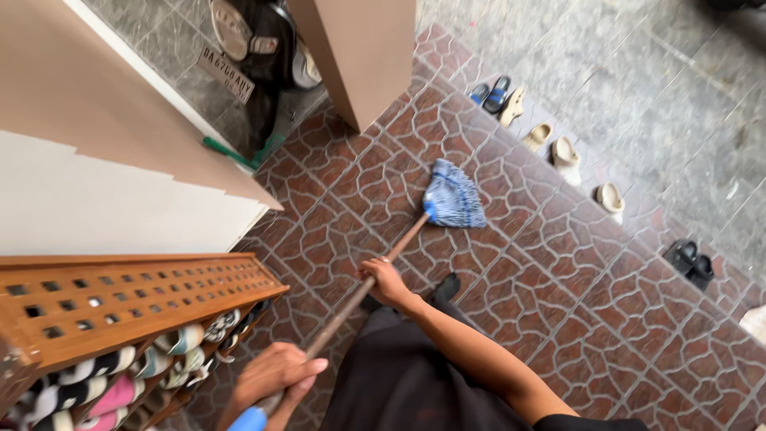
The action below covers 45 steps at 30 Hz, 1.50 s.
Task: The person mops a tiled entryway floor by hand using a blue string mop, moving the mop head in various directions across the brown tiles and around a shoe rack.
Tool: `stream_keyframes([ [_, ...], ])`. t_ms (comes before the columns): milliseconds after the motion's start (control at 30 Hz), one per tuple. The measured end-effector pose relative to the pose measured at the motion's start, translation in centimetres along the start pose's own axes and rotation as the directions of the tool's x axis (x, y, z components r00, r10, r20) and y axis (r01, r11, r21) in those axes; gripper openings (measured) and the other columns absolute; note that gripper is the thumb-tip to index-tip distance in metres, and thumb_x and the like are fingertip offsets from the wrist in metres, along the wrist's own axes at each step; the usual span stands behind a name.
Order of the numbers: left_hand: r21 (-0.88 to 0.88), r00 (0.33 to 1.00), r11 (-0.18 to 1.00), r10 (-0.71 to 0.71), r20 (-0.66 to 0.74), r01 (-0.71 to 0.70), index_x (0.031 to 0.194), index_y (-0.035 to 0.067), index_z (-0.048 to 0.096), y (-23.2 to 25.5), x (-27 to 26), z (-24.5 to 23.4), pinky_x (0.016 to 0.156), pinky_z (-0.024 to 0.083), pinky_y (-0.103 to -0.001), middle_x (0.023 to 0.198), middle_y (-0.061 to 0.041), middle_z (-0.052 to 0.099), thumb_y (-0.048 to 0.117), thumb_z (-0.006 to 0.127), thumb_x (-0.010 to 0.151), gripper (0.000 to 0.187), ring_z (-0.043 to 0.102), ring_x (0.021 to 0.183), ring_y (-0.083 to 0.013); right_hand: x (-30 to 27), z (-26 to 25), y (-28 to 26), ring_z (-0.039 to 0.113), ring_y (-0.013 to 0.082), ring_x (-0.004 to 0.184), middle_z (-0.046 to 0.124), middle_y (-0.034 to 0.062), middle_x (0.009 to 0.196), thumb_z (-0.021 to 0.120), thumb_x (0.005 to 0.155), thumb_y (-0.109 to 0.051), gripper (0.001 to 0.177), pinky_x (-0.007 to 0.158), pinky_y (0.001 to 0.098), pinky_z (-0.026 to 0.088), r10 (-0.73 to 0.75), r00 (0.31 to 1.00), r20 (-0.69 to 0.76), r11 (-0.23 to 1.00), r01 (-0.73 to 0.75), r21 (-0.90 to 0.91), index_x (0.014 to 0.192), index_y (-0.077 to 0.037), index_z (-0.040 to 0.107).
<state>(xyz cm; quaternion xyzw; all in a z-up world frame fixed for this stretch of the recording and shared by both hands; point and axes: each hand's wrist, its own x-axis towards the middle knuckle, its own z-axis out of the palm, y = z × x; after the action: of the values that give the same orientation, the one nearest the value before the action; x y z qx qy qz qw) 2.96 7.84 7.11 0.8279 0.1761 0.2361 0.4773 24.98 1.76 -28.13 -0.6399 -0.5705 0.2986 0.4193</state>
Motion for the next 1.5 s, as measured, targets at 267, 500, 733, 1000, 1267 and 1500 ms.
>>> stream_keyframes([
  [267, 0.073, 0.984, 0.983, 0.171, -0.056, -0.167, 0.115, 0.007, 0.074, -0.9, -0.1, -1.2, 0.079, 0.065, -0.032, 0.082, -0.009, 0.076, 0.0, 0.073, 0.086, 0.029, 0.08, 0.078, -0.0218, 2.1, 0.1, -3.3, 0.067, 0.032, 0.103, 0.069, 0.005, 0.097, 0.074, 0.083, -0.018, 0.016, 0.079, 0.0466, 0.054, 0.177, 0.927, 0.331, 0.973, -0.114, -0.201, 0.098, -0.017, 0.067],
  [500, -0.034, 0.967, 0.992, 0.113, -0.228, -0.123, 0.121, 0.007, 0.071, -5.1, 2.3, 4.0, 0.08, 0.065, -0.034, 0.075, -0.005, 0.07, -0.004, 0.064, 0.092, 0.032, 0.076, 0.071, -0.0167, 5.0, -3.9, 4.8, 0.069, 0.0318, 0.103, 0.071, 0.0031, 0.102, 0.076, 0.074, -0.019, 0.027, 0.078, 0.0461, 0.055, 0.049, 0.937, 0.346, 0.952, 0.061, -0.299, 0.101, -0.018, 0.073],
  [733, -0.181, 0.934, 0.983, -0.088, -0.346, 0.026, 0.118, 0.006, 0.073, -12.6, 8.2, 10.0, 0.064, 0.059, -0.027, 0.085, -0.008, 0.074, 0.0, 0.063, 0.095, 0.026, 0.072, 0.066, -0.0149, 11.9, -9.3, 15.2, 0.071, 0.0259, 0.101, 0.072, -0.002, 0.104, 0.074, 0.083, -0.025, 0.018, 0.08, 0.0448, 0.055, 0.155, 0.898, 0.412, 0.888, 0.056, -0.457, 0.1, -0.023, 0.075],
  [1000, -0.082, 0.972, 0.997, -0.02, -0.233, 0.0, 0.119, 0.008, 0.072, -15.9, 16.7, 15.6, 0.106, 0.05, -0.045, 0.094, -0.006, 0.073, 0.0, 0.068, 0.097, 0.023, 0.072, 0.094, -0.0215, 17.1, -15.7, 20.7, 0.041, 0.038, 0.137, 0.046, 0.0142, 0.142, 0.081, 0.081, -0.03, 0.014, 0.089, 0.0548, 0.042, 0.399, 0.917, 0.027, 0.667, -0.269, -0.695, 0.093, -0.023, 0.079],
  [1267, 0.059, 0.97, 0.994, -0.071, -0.234, 0.087, 0.116, 0.009, 0.075, -11.2, 16.2, 6.5, 0.098, 0.054, -0.046, 0.081, -0.002, 0.072, 0.0, 0.072, 0.091, 0.027, 0.067, 0.074, -0.0148, 19.2, -11.3, 14.1, 0.06, 0.0347, 0.11, 0.052, 0.0118, 0.128, 0.085, 0.072, -0.021, 0.022, 0.074, 0.0456, 0.056, 0.327, 0.941, 0.084, 0.767, -0.213, -0.605, 0.092, -0.024, 0.078],
  [1500, 0.244, 0.978, 0.97, 0.07, -0.196, -0.021, 0.116, 0.012, 0.074, -6.6, 11.0, 0.5, 0.086, 0.057, -0.041, 0.076, 0.0, 0.069, 0.004, 0.071, 0.087, 0.031, 0.069, 0.074, -0.0139, 15.3, -5.0, 2.7, 0.069, 0.036, 0.093, 0.059, 0.0062, 0.117, 0.082, 0.078, -0.028, 0.021, 0.073, 0.0501, 0.056, 0.212, 0.94, 0.266, 0.933, -0.113, -0.343, 0.093, -0.017, 0.072],
])
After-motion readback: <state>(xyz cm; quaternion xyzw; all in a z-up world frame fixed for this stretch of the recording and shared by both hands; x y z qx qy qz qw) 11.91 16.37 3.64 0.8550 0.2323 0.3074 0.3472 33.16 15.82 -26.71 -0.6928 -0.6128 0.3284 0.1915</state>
